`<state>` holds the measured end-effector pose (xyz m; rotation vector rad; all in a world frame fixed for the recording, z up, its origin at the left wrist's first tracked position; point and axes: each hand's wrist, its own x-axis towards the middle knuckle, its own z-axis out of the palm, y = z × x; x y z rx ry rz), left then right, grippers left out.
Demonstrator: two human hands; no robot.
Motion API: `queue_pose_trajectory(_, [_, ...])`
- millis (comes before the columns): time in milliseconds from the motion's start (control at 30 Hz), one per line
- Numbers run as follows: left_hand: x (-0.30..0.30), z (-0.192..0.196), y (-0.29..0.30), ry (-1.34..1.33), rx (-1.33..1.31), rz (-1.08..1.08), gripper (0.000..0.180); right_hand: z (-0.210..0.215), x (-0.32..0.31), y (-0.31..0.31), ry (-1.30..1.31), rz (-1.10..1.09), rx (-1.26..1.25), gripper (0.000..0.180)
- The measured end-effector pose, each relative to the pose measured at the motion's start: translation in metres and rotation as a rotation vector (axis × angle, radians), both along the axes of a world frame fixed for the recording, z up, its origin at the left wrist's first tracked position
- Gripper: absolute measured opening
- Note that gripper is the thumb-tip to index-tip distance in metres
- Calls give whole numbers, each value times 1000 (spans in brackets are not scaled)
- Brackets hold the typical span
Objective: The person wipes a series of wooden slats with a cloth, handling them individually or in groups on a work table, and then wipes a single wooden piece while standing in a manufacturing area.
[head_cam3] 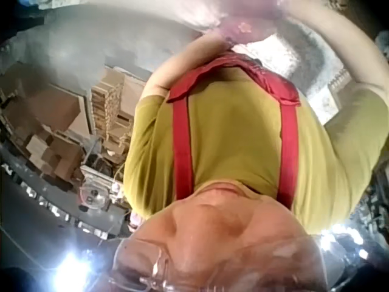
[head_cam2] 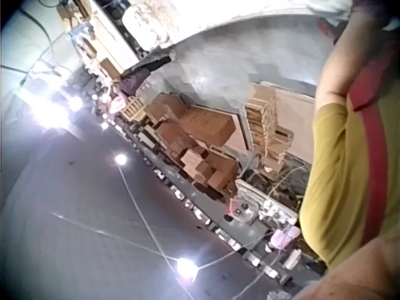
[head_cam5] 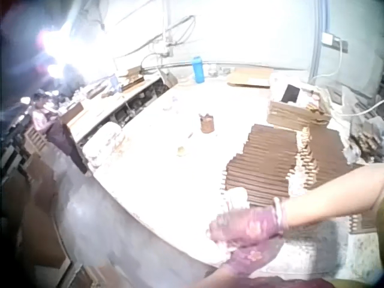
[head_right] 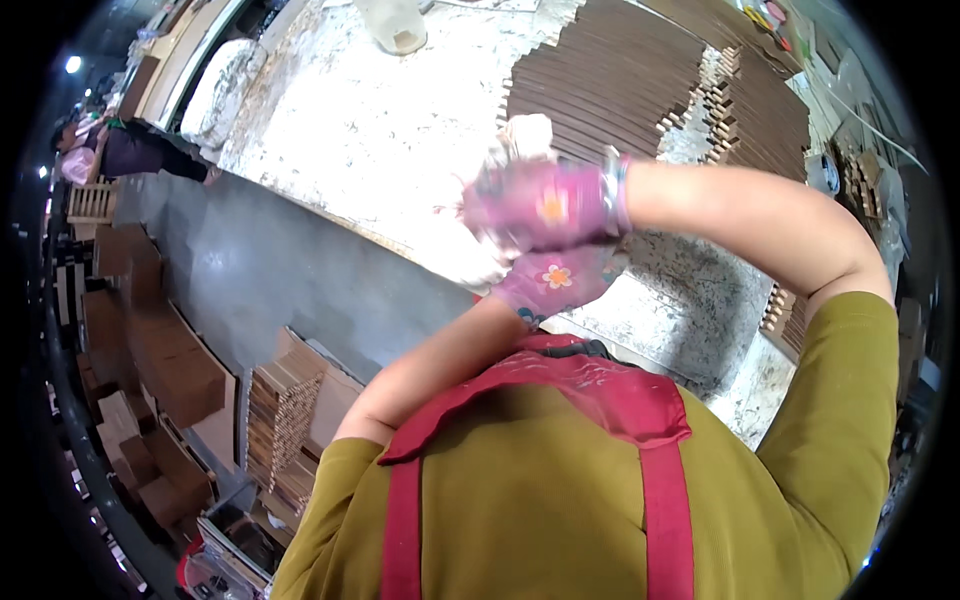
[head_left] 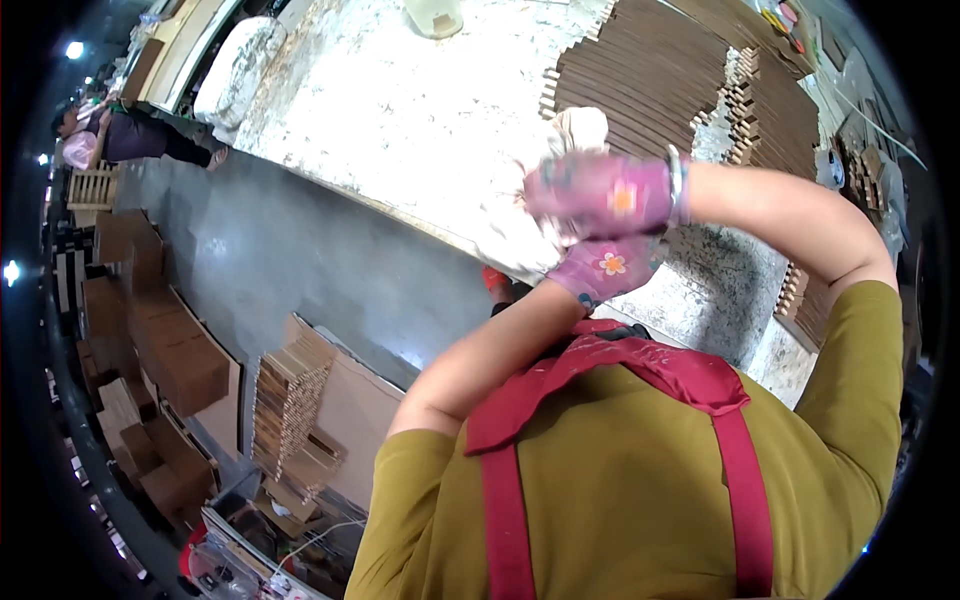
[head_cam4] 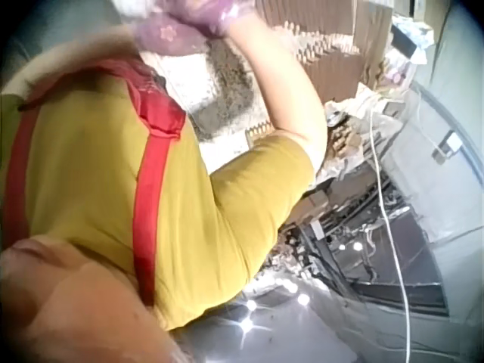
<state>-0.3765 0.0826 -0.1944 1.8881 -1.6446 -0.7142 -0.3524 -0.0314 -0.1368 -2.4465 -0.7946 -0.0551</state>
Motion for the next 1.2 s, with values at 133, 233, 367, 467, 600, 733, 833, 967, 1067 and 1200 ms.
queue_pose_trajectory(133, [2, 8, 1, -113, 1, -96, 42, -28, 22, 34, -137, -177, -108, 32])
queue_pose_trajectory(233, [3, 2, -6, -353, -228, -85, 45, -19, 61, 30, 125, -302, -42, 29])
queue_pose_trajectory(367, [6, 12, -7, -440, -403, 41, 34, 58, 43, -21, 167, -468, 237, 34])
queue_pose_trajectory(467, [-4, -10, -7, -205, -189, -23, 37, 58, -7, -17, 473, -289, 14, 39])
queue_pose_trajectory(600, [-6, -8, -3, -124, -47, -74, 36, -11, -1, 18, 31, -173, -60, 34])
queue_pose_trajectory(733, [2, 13, -5, -174, 95, -85, 36, -18, 35, 23, 61, -257, 26, 34])
queue_pose_trajectory(833, [0, 3, 0, -293, -221, 60, 41, -1, 5, 6, 110, -195, -177, 40])
queue_pose_trajectory(967, [1, 4, -5, -161, 66, -66, 40, -11, -10, 10, -116, -257, -76, 44])
queue_pose_trajectory(1067, [-1, 6, -5, -208, -168, 21, 36, -19, 37, 28, 4, -371, -220, 45])
queue_pose_trajectory(1200, [4, 15, -12, -403, -507, -30, 40, -3, 59, -11, 163, -589, 100, 40])
